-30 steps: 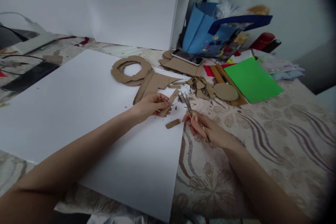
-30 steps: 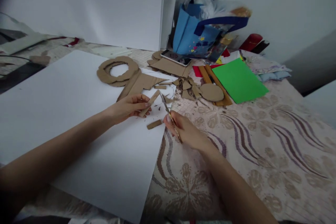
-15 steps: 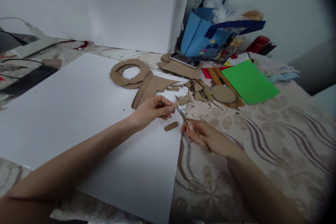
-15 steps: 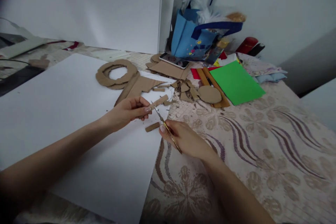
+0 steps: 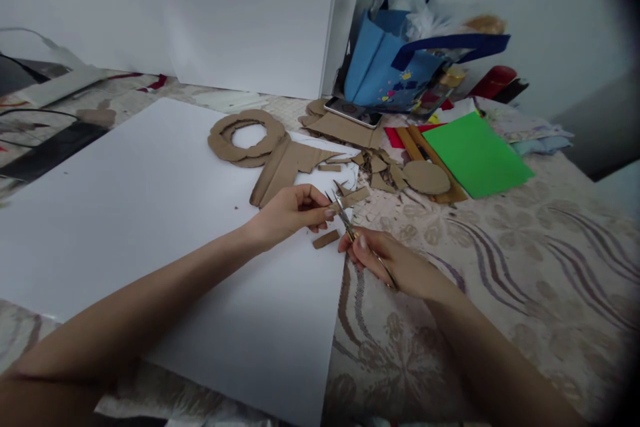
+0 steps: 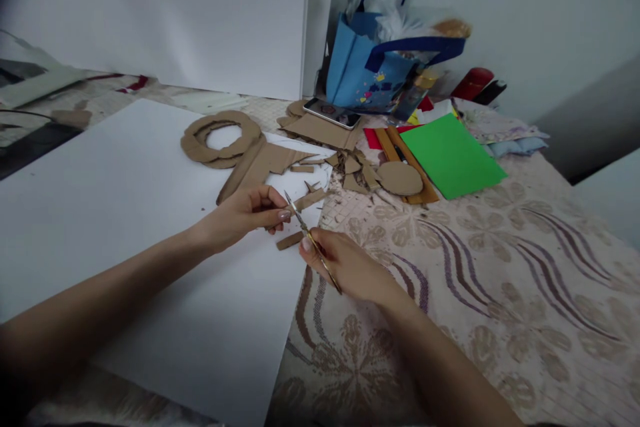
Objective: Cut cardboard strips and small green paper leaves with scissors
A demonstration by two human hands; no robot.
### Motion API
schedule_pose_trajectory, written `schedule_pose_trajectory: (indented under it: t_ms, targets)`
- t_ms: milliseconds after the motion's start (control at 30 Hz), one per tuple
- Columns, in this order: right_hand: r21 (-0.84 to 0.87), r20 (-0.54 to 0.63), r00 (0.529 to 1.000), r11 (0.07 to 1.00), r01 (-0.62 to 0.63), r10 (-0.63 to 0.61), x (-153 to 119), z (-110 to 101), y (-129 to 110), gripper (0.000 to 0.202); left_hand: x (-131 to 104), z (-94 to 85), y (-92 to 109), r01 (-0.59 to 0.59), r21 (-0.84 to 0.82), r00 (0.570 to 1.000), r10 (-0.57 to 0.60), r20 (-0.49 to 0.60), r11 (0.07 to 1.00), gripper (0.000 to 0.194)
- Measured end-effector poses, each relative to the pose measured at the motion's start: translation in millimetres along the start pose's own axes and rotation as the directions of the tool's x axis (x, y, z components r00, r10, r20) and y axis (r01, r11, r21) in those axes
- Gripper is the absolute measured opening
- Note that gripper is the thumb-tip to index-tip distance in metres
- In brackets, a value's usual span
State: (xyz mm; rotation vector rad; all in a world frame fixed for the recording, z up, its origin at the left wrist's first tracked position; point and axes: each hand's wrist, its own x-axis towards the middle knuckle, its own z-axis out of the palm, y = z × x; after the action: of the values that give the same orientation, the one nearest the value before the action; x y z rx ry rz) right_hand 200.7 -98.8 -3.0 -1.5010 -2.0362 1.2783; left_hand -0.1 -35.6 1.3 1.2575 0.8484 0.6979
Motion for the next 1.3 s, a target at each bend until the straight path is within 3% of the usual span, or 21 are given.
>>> schedule_pose_trajectory:
  t_ms: [200,400,567,667,800,1033,1300]
  targets:
    - [0.031,-0.022,1.0,1.0,0.002,-0.001,1.5,-0.9,-0.7,0.047,0.2,-1.4,-0.3,0.033,0.006,0.999,-0.033,0.005,0.999,0.023]
    - [0.058,-0.051,0.999,0.998,0.015,-0.012,0.6,-3.9,0.9,0.047,1.1,-4.1,-0.1,0.047,-0.13,0.997,-0.056,-0.062,0.99,0.019]
    - [0.214,-0.045,0.999,0.977,-0.018,0.029,3.3,-10.8,12.7,0.049,2.6,-6.8,-1.0,0.03,-0.263,0.992,-0.061,-0.108,0.964,0.016]
    - [0.333,-0.079,0.995,0.943,-0.03,0.059,8.5,-14.3,19.2,0.056,3.3,-8.1,-2.6,0.105,-0.378,0.986,-0.145,-0.078,0.92,0.015]
    - [0.464,-0.167,0.982,0.886,0.002,0.085,14.3,-11.3,18.4,0.059,3.8,-8.6,-3.4,0.176,-0.402,0.976,-0.214,-0.051,0.899,0.018]
    - [0.604,-0.363,0.92,0.789,0.111,0.148,17.1,0.1,4.6,0.033,-1.3,0.6,-3.8,0.296,-0.314,0.955,-0.274,0.114,0.902,0.017]
    - [0.669,-0.335,0.927,0.736,0.107,0.17,20.2,4.5,4.2,0.028,-2.5,3.7,-7.4,0.32,-0.299,0.946,-0.285,0.156,0.899,0.021]
